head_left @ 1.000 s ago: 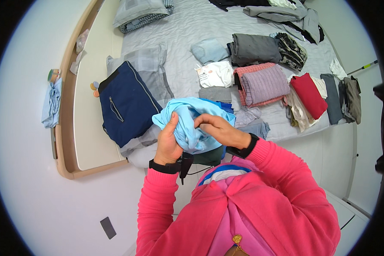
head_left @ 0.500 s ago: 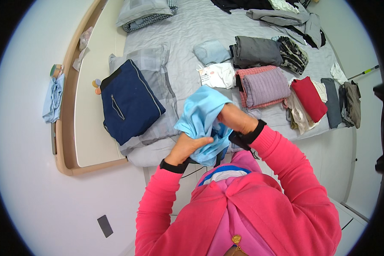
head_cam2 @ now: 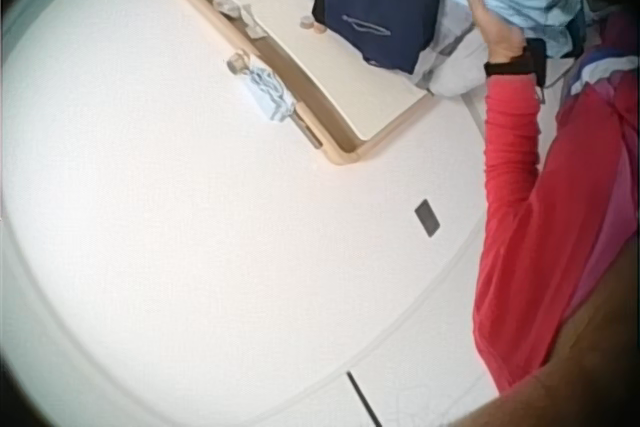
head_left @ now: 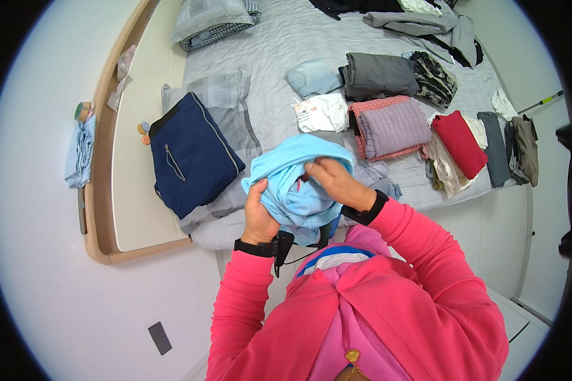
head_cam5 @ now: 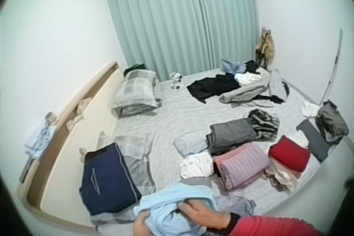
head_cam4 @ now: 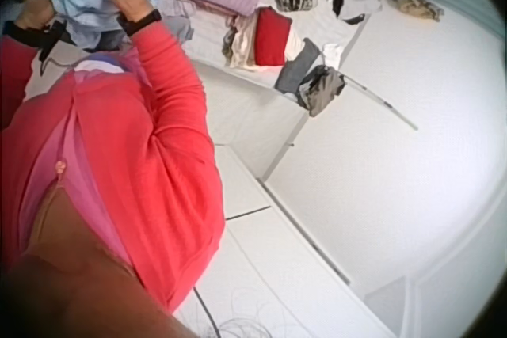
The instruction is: The person folds several garments on a bed, including a gray pair of pants, a green long-sleeved shirt, and a light blue shirt. Each item is smoothed, folded into a compact rectangle, and placed in a growing stack.
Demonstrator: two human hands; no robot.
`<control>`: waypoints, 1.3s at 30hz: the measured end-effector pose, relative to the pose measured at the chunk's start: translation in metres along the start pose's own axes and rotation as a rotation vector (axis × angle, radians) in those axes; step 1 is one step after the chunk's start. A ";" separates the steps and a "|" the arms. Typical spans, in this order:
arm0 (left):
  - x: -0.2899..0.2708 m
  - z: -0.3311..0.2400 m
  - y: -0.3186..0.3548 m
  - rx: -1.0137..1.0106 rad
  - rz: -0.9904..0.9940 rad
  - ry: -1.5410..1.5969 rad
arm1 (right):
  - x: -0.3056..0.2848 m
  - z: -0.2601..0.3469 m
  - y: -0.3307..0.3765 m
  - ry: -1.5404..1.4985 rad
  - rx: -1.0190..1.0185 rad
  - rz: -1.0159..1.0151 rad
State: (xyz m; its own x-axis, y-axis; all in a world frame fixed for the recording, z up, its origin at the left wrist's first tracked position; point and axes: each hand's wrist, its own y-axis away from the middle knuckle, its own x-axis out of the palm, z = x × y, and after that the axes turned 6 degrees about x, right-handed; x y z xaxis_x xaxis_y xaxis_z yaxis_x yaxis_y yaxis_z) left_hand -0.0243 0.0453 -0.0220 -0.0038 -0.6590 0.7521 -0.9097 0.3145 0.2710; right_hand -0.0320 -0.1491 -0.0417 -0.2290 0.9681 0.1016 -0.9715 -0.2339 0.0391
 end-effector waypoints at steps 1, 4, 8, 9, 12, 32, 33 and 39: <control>0.001 -0.001 0.000 0.007 -0.022 -0.005 | 0.000 -0.007 0.003 0.176 0.008 0.058; 0.008 0.001 0.006 -0.084 0.009 -0.025 | -0.004 -0.030 0.010 0.613 0.221 0.230; 0.021 0.022 0.020 -0.216 0.044 0.009 | -0.014 -0.039 0.006 0.374 -0.340 0.216; 0.022 0.023 0.020 -0.248 0.004 -0.018 | -0.015 -0.037 0.002 0.257 -0.270 0.276; 0.014 0.015 0.015 -0.075 -0.041 -0.015 | -0.028 -0.016 0.004 -0.055 -0.105 0.363; -0.062 -0.032 -0.001 -0.121 -0.207 -0.121 | -0.148 0.062 -0.027 -0.054 -0.128 -0.616; -0.061 -0.028 0.000 -0.120 -0.195 -0.136 | -0.136 0.046 -0.027 -0.018 -0.114 -0.561; -0.031 -0.010 0.009 -0.147 0.018 -0.090 | -0.016 -0.058 0.013 0.369 0.203 0.200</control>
State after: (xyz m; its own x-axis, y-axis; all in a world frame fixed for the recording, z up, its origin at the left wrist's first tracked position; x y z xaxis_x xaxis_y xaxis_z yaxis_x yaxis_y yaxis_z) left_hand -0.0283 0.0754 -0.0369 -0.0621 -0.7087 0.7027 -0.8388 0.4186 0.3480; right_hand -0.0444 -0.1626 -0.1001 -0.4532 0.8606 -0.2321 -0.8826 -0.3968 0.2522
